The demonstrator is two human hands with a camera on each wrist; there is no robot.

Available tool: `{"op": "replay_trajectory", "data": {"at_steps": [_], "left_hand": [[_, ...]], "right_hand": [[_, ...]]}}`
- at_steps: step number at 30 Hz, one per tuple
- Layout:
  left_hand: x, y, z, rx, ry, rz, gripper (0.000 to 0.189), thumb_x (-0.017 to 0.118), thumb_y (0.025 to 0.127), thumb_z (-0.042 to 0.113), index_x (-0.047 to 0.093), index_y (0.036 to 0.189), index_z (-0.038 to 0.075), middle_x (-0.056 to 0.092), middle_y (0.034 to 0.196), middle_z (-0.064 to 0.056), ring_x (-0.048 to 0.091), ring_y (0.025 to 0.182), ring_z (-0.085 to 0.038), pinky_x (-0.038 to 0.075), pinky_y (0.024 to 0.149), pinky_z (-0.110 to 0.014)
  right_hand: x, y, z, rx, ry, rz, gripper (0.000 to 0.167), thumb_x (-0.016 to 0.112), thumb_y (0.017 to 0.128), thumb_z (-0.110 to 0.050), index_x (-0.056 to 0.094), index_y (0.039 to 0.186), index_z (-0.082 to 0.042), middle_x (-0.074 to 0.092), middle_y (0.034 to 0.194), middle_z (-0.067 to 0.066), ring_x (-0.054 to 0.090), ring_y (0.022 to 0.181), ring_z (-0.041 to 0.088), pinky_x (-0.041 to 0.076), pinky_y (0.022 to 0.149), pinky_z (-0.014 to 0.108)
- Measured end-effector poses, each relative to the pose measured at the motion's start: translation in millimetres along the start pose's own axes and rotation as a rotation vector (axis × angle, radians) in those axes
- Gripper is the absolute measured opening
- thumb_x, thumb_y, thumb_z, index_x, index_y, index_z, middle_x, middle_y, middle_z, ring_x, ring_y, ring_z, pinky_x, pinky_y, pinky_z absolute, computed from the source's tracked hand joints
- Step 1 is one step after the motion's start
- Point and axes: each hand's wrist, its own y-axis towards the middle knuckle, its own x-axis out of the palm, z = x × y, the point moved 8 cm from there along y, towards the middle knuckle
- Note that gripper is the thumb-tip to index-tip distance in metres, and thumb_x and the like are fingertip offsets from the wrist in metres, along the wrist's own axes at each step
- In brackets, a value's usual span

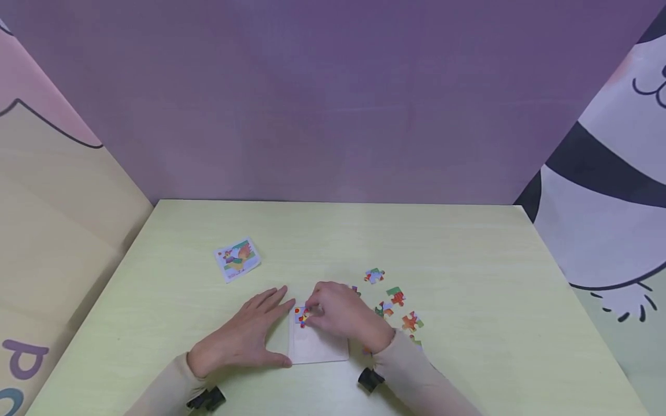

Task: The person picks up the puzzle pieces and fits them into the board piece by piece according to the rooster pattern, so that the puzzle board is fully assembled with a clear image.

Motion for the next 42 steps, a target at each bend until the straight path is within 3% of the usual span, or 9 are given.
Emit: {"op": "replay_trajectory", "data": {"at_steps": [8,16,26,34,42], "left_hand": [[1.4,0.7,-1.2,-0.006,0.005,-0.005,0.108,0.082,0.081,0.064,0.039,0.166,0.012,0.023,0.178,-0.013,0.022,0.164,-0.037,0.021,0.132,-0.061],[0.8,0.4,0.6,0.007,0.022,-0.011,0.106,0.083,0.082,0.063,0.039,0.166,0.014,0.022,0.179,-0.009,0.022,0.164,-0.034,0.024,0.132,-0.058],[-1.0,-0.2,15.4,0.087,0.11,0.005,0.087,0.08,0.087,0.057,0.054,0.157,0.012,0.044,0.17,-0.004,0.042,0.155,-0.03,0.039,0.125,-0.052],[-1.2,-0.5,15.4,0.095,0.116,0.018,0.083,0.082,0.087,0.057,0.057,0.155,0.015,0.046,0.168,-0.003,0.044,0.154,-0.03,0.041,0.124,-0.052],[-1.6,-0.7,14.7,0.076,0.093,0.012,0.083,0.082,0.087,0.056,0.057,0.155,0.017,0.046,0.168,-0.002,0.044,0.155,-0.029,0.04,0.124,-0.053]], "right_hand": [[1.9,1.3,-1.4,0.013,0.009,0.013,0.025,0.088,0.088,-0.023,0.085,0.111,-0.012,0.072,0.099,-0.005,0.056,0.08,0.008,0.048,0.075,0.025],[3.7,4.4,5.2,0.05,0.133,0.026,0.018,0.09,0.086,-0.022,0.086,0.102,-0.015,0.072,0.094,-0.007,0.058,0.08,0.007,0.049,0.073,0.023],[5.4,5.4,10.9,0.094,0.178,0.037,0.017,0.091,0.084,-0.022,0.086,0.099,-0.016,0.071,0.092,-0.008,0.056,0.08,0.007,0.047,0.072,0.023],[8.0,5.9,12.2,0.109,0.203,0.018,0.019,0.092,0.084,-0.024,0.085,0.101,-0.018,0.07,0.091,-0.009,0.057,0.08,0.009,0.047,0.072,0.024],[4.6,1.8,25.8,0.098,0.315,0.027,0.019,0.088,0.088,-0.022,0.083,0.106,-0.016,0.071,0.091,-0.01,0.06,0.081,0.005,0.052,0.074,0.022]]}}
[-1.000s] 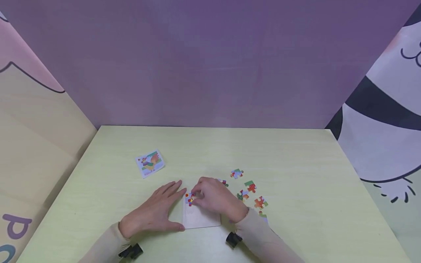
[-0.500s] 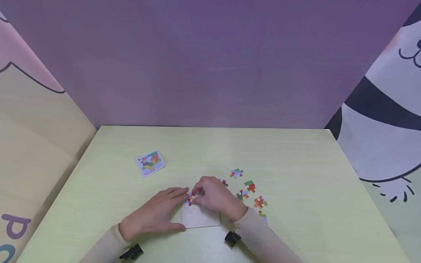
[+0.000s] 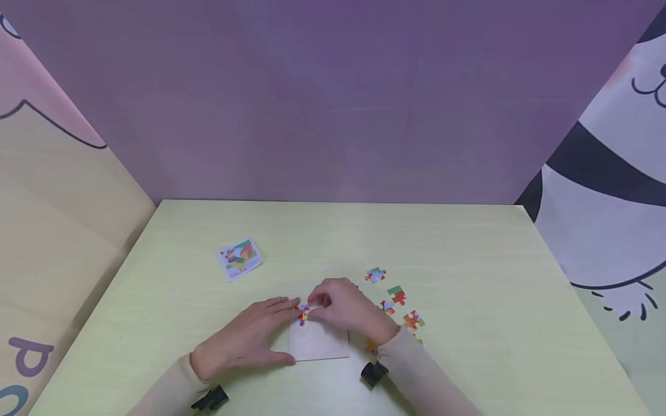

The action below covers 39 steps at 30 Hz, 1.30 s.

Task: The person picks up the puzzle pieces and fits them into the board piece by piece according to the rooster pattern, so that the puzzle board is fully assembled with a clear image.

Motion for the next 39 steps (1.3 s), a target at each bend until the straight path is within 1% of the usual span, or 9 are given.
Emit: {"op": "replay_trajectory", "data": {"at_steps": [5,12,19,24,31,39], "left_hand": [[-0.5,-0.7,-0.2,-0.013,-0.001,-0.006,0.083,0.081,0.087,0.057,0.057,0.155,0.018,0.047,0.168,0.0,0.043,0.155,-0.028,0.039,0.124,-0.052],[-0.5,-1.9,-0.7,-0.019,0.001,-0.006,0.082,0.082,0.085,0.057,0.059,0.153,0.017,0.047,0.168,0.0,0.044,0.155,-0.028,0.039,0.124,-0.052],[0.9,-2.5,-0.7,-0.022,-0.007,-0.002,0.081,0.083,0.085,0.057,0.06,0.152,0.018,0.046,0.168,0.002,0.043,0.155,-0.027,0.039,0.124,-0.052],[2.2,-1.8,-1.1,-0.025,-0.004,-0.007,0.081,0.082,0.085,0.058,0.06,0.153,0.018,0.045,0.169,0.004,0.042,0.156,-0.026,0.039,0.124,-0.052],[1.6,-0.9,-0.8,-0.019,0.016,-0.007,0.082,0.082,0.085,0.059,0.06,0.152,0.018,0.046,0.169,0.003,0.042,0.156,-0.026,0.039,0.125,-0.051],[0.9,-1.0,-1.0,-0.019,0.018,-0.002,0.081,0.082,0.085,0.058,0.06,0.152,0.018,0.046,0.169,0.004,0.043,0.156,-0.026,0.04,0.124,-0.052]], "right_hand": [[-8.9,-3.6,2.8,-0.039,0.023,-0.002,0.019,0.085,0.091,-0.02,0.082,0.108,-0.012,0.075,0.094,-0.008,0.062,0.082,0.004,0.055,0.076,0.022],[-19.9,-7.8,8.2,0.016,0.012,0.014,0.02,0.083,0.094,-0.021,0.082,0.112,-0.012,0.077,0.101,-0.008,0.066,0.089,0.007,0.057,0.08,0.023],[-35.3,-12.8,14.8,0.007,-0.039,0.081,0.019,0.082,0.094,-0.02,0.082,0.111,-0.012,0.077,0.102,-0.007,0.068,0.091,0.008,0.058,0.083,0.026],[-45.0,-17.9,20.2,-0.007,-0.031,0.118,0.016,0.083,0.093,-0.017,0.082,0.108,-0.01,0.078,0.099,-0.005,0.068,0.088,0.009,0.059,0.08,0.026],[-55.1,-25.5,32.0,0.043,-0.024,0.147,0.015,0.082,0.093,-0.016,0.082,0.107,-0.011,0.076,0.097,-0.009,0.066,0.087,0.009,0.058,0.078,0.025],[-66.0,-32.1,42.4,0.077,-0.034,0.186,0.012,0.081,0.094,-0.015,0.082,0.106,-0.012,0.077,0.101,-0.005,0.066,0.09,0.012,0.057,0.077,0.025]]}}
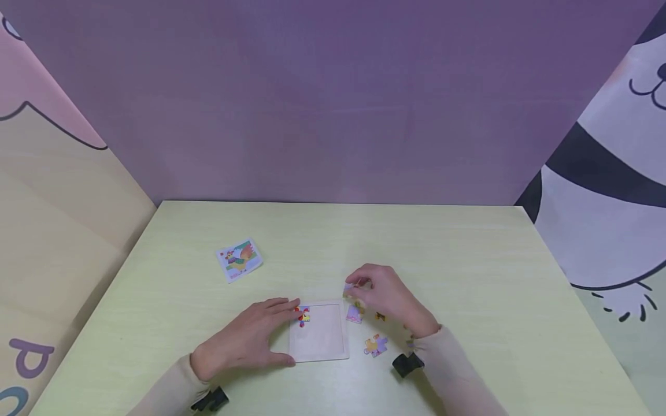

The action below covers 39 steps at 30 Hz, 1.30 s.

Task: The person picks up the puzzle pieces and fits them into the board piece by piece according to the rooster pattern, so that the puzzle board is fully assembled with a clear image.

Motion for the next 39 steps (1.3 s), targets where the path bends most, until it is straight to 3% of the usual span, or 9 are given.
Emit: {"op": "replay_trajectory", "data": {"at_steps": [10,18,27,39], "left_hand": [[-0.8,-0.1,1.2,-0.002,-0.008,-0.003,0.081,0.082,0.085,0.058,0.06,0.152,0.017,0.046,0.169,0.003,0.042,0.155,-0.026,0.039,0.124,-0.052],[0.3,0.4,0.0,-0.001,-0.005,-0.003,0.081,0.083,0.085,0.058,0.06,0.152,0.018,0.046,0.169,0.004,0.043,0.155,-0.026,0.039,0.124,-0.052],[0.3,0.1,0.0,0.001,-0.005,-0.004,0.081,0.082,0.086,0.058,0.06,0.152,0.018,0.046,0.169,0.004,0.043,0.155,-0.025,0.039,0.125,-0.05],[0.7,-0.2,-0.6,-0.003,-0.011,-0.005,0.082,0.082,0.086,0.058,0.059,0.153,0.018,0.044,0.17,0.003,0.042,0.156,-0.025,0.039,0.124,-0.052]], "right_hand": [[-4.1,-1.1,7.5,-0.01,-0.05,0.021,0.015,0.085,0.091,-0.014,0.083,0.105,-0.011,0.077,0.101,-0.003,0.06,0.086,0.011,0.053,0.075,0.023],[-1.3,-0.4,13.7,0.04,-0.102,-0.01,0.014,0.083,0.092,-0.015,0.083,0.105,-0.011,0.075,0.098,-0.006,0.056,0.082,0.011,0.05,0.07,0.022],[3.2,2.3,15.4,0.03,-0.126,-0.04,0.019,0.087,0.089,-0.024,0.084,0.104,-0.012,0.073,0.096,-0.006,0.054,0.077,0.011,0.045,0.067,0.023],[2.1,1.5,14.8,0.047,-0.121,-0.061,0.019,0.083,0.093,-0.023,0.083,0.107,-0.011,0.072,0.097,-0.005,0.054,0.079,0.012,0.047,0.067,0.024]]}}
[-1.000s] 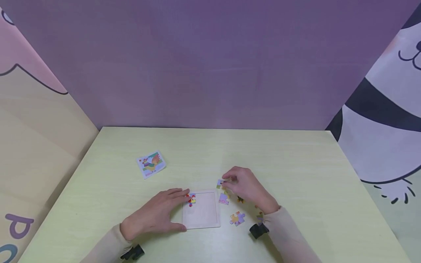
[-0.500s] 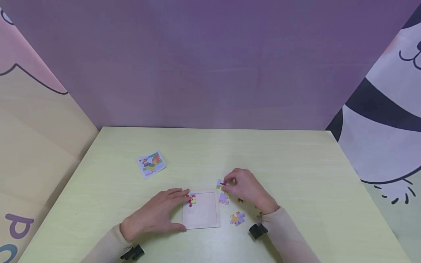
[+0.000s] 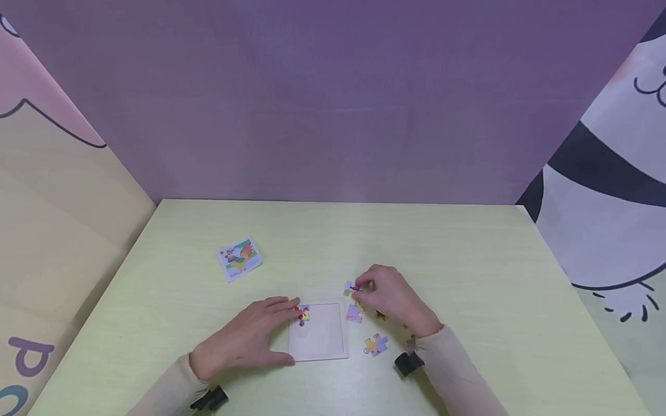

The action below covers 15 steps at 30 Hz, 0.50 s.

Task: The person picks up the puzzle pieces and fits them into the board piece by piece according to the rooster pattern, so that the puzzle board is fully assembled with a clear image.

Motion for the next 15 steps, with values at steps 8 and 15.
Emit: {"op": "replay_trajectory", "data": {"at_steps": [8,15], "left_hand": [[0.7,2.2,-0.1,0.006,0.016,0.005,0.081,0.082,0.085,0.058,0.059,0.153,0.018,0.045,0.169,0.003,0.043,0.155,-0.026,0.04,0.123,-0.051],[1.5,1.9,-0.9,0.007,0.022,0.005,0.082,0.082,0.085,0.058,0.059,0.153,0.019,0.045,0.169,0.003,0.043,0.155,-0.026,0.04,0.123,-0.052]], "right_hand": [[-10.4,-0.1,6.1,-0.005,0.011,0.038,0.017,0.08,0.095,-0.019,0.082,0.108,-0.009,0.075,0.101,-0.002,0.058,0.081,0.013,0.051,0.069,0.025],[-27.5,-2.3,22.0,0.037,0.008,0.124,0.016,0.072,0.1,-0.011,0.081,0.111,-0.006,0.075,0.102,0.005,0.055,0.073,0.015,0.047,0.061,0.025]]}}
